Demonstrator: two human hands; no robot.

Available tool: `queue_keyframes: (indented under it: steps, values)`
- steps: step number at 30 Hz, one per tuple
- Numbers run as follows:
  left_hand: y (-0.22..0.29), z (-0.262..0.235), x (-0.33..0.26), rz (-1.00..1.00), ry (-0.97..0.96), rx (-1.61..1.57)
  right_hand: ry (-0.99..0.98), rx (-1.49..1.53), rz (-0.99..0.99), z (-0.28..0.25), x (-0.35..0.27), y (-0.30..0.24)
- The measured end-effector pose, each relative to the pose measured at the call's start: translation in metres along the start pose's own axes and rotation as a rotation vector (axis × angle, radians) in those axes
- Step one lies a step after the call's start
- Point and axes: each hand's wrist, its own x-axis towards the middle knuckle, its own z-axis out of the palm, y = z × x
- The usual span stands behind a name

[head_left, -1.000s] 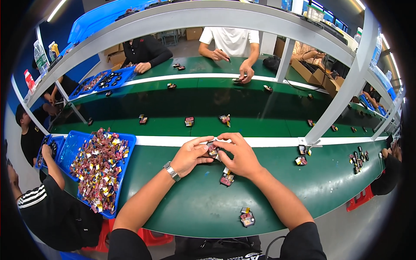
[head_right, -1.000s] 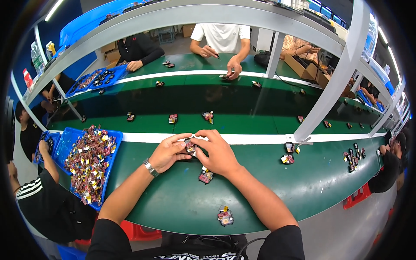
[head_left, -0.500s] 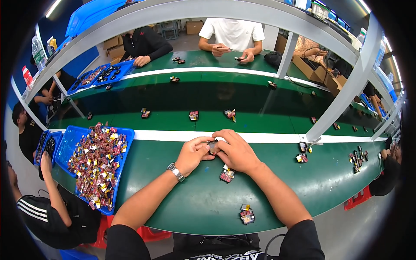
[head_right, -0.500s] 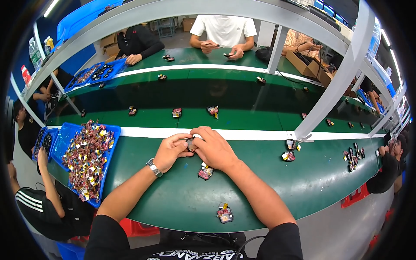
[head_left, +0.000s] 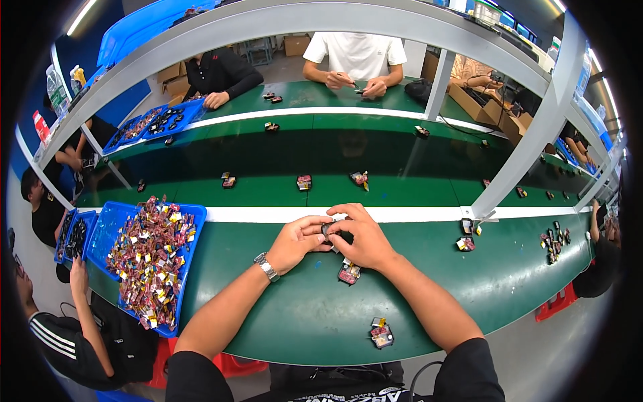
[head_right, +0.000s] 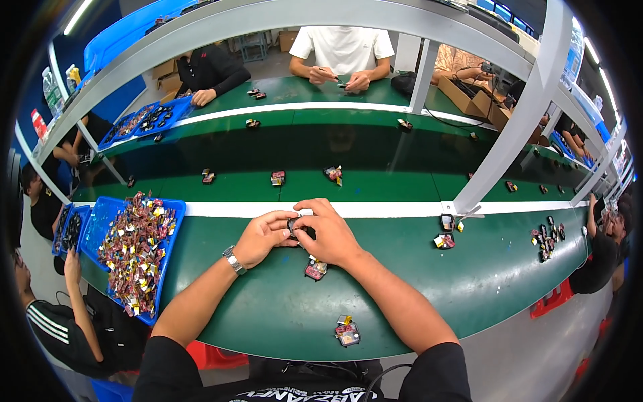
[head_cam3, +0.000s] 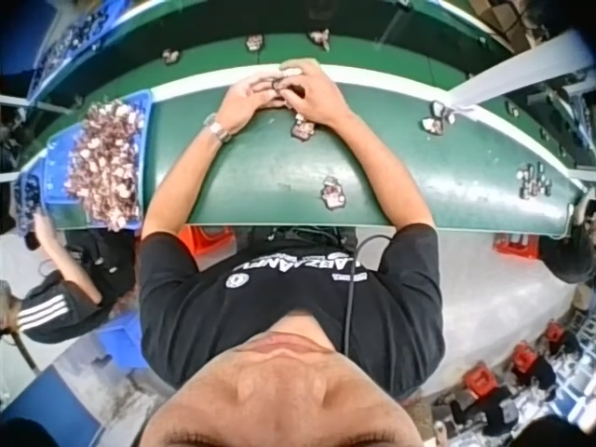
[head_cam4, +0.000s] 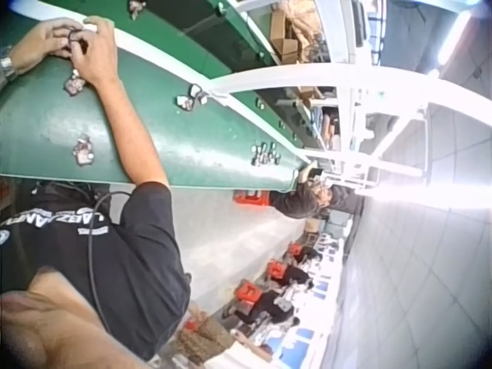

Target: Assembling small electronic components on a factory assembly line.

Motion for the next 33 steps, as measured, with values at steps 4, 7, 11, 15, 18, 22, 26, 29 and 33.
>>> queue_keyframes:
  steps: [4,7,11,15,18,22,26,29,33]
  values:
    - [-0.003,-0.002,0.0,-0.017,0.001,0.039,-0.038,0.005,-0.061,-0.005,-0.002,-0.002]
    - [-0.001,0.001,-0.001,-0.031,0.027,-0.015,0.012,0.013,-0.048,-0.003,-0.004,-0.005]
    - [0.0,0.0,-0.001,-0.029,0.021,-0.035,0.104,0.051,-0.004,0.006,-0.006,-0.005]
    - [-0.001,0.0,0.0,-0.031,0.022,-0.036,0.148,0.054,0.002,0.011,-0.007,-0.004]
    - [-0.003,0.0,0.0,-0.012,0.028,-0.033,0.193,-0.019,0.005,0.013,-0.008,-0.008]
    - [-0.001,0.005,-0.001,-0.005,0.084,0.021,0.149,0.047,0.019,0.012,-0.008,-0.007]
    - [-0.002,0.007,-0.001,-0.008,0.094,0.038,0.195,0.065,0.05,0.017,-0.01,-0.005]
    - [-0.002,0.006,-0.001,-0.002,0.08,0.019,0.193,0.049,0.054,0.02,-0.01,-0.004]
    - [-0.004,0.003,-0.002,0.007,0.053,0.0,0.178,0.035,0.042,0.019,-0.01,-0.008]
